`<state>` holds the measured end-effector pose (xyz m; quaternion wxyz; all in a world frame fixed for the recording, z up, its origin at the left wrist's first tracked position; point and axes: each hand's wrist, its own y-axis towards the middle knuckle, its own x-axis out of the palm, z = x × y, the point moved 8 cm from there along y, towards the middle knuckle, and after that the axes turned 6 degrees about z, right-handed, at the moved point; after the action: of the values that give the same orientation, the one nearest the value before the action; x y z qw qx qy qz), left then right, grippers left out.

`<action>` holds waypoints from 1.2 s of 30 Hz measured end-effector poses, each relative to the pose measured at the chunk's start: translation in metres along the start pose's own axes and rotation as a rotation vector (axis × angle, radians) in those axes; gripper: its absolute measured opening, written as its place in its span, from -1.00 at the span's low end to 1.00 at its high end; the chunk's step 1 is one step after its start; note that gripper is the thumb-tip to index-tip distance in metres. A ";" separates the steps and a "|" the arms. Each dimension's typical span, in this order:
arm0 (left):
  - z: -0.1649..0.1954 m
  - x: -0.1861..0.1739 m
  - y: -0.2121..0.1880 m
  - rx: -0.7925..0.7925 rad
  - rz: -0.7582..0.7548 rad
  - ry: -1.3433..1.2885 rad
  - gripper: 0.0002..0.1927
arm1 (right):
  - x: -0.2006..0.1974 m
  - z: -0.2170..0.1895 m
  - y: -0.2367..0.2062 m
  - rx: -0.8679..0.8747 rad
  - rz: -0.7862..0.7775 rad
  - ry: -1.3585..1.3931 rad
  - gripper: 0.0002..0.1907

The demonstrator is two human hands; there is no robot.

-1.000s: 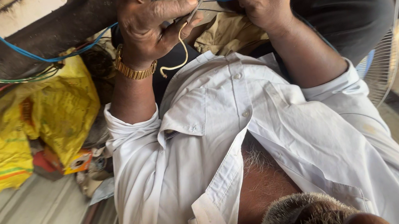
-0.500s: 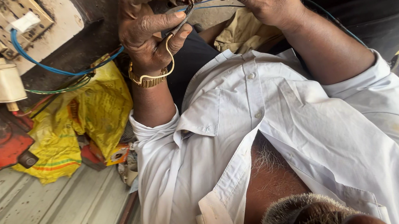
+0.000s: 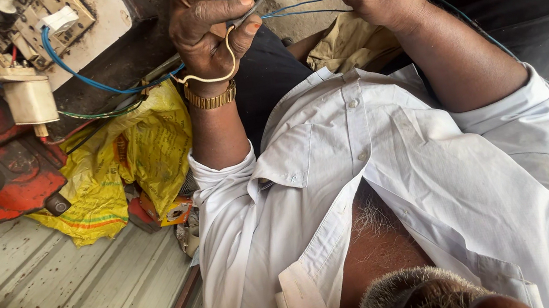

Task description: The person sits cross-legged on the floor and uses a screwdriver to manipulate wires and components inside an electrical device. They repeatedly tighten or loosen connections and adjust wire positions within the device.

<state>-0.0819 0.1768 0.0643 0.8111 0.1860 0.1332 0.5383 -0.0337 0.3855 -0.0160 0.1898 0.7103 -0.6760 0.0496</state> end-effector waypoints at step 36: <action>-0.035 0.005 -0.002 -0.039 0.041 -0.053 -0.90 | -0.014 0.019 -0.002 -0.011 0.061 -0.113 -0.64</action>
<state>-0.0924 0.1863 0.0319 0.8065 0.1870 0.0971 0.5524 -0.0364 0.3923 -0.0381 0.1535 0.6901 -0.7071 0.0114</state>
